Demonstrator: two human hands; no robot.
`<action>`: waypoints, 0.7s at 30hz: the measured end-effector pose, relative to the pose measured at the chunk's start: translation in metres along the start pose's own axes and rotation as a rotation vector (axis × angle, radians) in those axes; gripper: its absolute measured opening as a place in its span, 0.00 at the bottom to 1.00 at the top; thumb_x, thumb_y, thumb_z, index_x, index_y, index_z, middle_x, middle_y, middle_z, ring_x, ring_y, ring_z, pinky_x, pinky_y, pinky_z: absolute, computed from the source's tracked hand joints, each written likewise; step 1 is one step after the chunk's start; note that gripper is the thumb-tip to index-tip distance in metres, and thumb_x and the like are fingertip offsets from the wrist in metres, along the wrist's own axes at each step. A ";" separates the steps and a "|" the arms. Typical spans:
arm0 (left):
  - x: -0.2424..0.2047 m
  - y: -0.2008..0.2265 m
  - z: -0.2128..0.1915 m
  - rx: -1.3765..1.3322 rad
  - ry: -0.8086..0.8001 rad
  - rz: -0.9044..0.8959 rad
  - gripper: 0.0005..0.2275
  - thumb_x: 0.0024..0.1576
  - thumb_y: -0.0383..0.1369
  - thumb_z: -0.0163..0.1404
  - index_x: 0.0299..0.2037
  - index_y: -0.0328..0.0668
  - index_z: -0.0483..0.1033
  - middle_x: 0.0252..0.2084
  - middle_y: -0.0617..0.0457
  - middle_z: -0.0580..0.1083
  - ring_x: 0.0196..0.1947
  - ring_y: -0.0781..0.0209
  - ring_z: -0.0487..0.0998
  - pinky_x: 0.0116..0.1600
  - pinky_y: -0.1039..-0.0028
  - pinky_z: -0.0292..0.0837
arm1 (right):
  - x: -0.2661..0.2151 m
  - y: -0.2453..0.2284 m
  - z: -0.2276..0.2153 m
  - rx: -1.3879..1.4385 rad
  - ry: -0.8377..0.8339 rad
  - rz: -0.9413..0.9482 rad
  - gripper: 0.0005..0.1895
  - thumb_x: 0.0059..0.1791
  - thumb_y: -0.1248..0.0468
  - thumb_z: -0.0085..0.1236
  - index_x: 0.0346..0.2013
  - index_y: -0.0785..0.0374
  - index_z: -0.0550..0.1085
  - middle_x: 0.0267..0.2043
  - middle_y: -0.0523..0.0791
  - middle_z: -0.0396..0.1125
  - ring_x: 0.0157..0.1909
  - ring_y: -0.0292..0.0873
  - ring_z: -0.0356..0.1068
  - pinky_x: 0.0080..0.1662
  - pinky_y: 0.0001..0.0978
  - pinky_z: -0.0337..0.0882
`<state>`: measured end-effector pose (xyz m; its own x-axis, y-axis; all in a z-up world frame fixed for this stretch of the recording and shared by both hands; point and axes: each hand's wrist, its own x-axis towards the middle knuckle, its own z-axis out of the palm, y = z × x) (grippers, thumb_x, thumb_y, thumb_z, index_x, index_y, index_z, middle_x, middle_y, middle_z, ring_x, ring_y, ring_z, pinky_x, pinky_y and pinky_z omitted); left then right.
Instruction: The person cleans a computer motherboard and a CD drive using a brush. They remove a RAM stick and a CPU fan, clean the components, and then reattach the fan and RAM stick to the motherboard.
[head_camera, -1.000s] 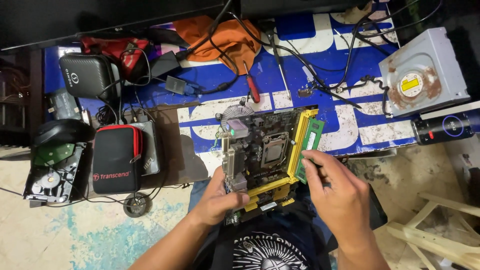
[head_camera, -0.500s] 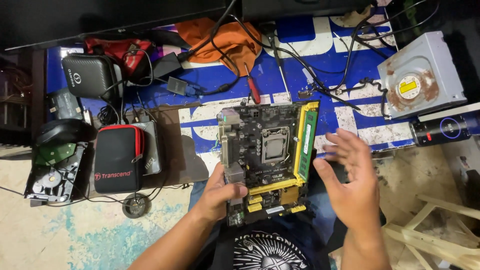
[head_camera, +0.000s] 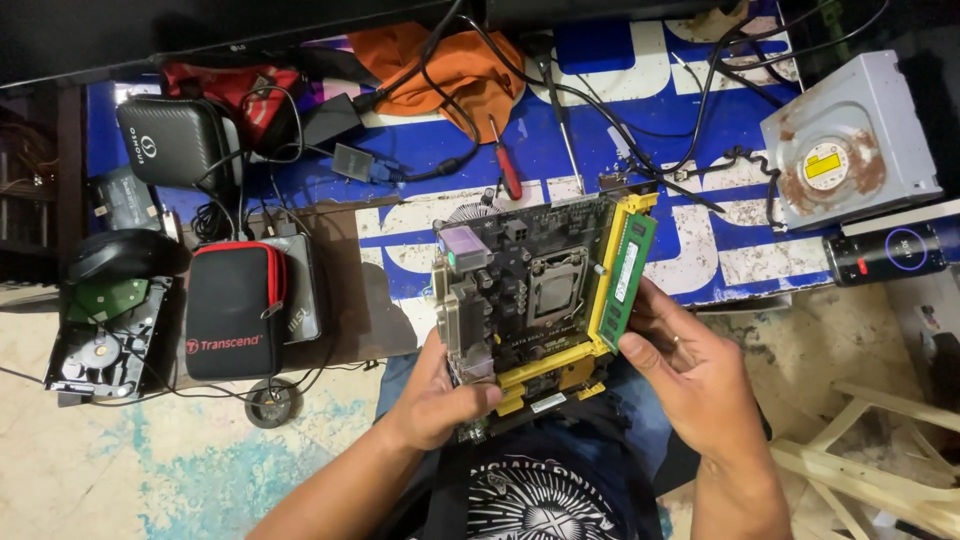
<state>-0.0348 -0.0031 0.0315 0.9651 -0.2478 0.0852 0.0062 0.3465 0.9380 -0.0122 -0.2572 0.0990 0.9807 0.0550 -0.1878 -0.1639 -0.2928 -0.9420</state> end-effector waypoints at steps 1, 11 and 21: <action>-0.002 -0.001 -0.001 0.017 0.007 -0.004 0.15 0.47 0.35 0.55 0.41 0.49 0.64 0.37 0.56 0.63 0.41 0.60 0.63 0.49 0.69 0.58 | 0.000 0.000 0.000 -0.013 0.000 -0.008 0.35 0.47 0.64 0.57 0.69 0.67 0.64 0.58 0.49 0.73 0.56 0.42 0.73 0.63 0.34 0.73; 0.006 0.021 0.020 -0.083 -0.035 0.067 0.12 0.50 0.38 0.54 0.39 0.51 0.64 0.35 0.57 0.65 0.40 0.61 0.65 0.50 0.68 0.62 | -0.003 -0.007 0.004 -0.049 0.069 -0.081 0.31 0.47 0.65 0.58 0.65 0.71 0.67 0.60 0.51 0.72 0.57 0.42 0.73 0.64 0.34 0.73; 0.011 0.040 0.029 -0.142 -0.114 0.088 0.26 0.56 0.42 0.53 0.61 0.35 0.65 0.57 0.46 0.72 0.60 0.48 0.73 0.67 0.54 0.70 | -0.006 0.003 0.005 0.007 0.078 -0.042 0.31 0.46 0.66 0.60 0.64 0.71 0.69 0.56 0.51 0.73 0.56 0.43 0.73 0.62 0.34 0.75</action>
<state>-0.0318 -0.0178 0.0791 0.9275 -0.3092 0.2100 -0.0322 0.4938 0.8690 -0.0193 -0.2535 0.0956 0.9919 -0.0074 -0.1264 -0.1233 -0.2854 -0.9505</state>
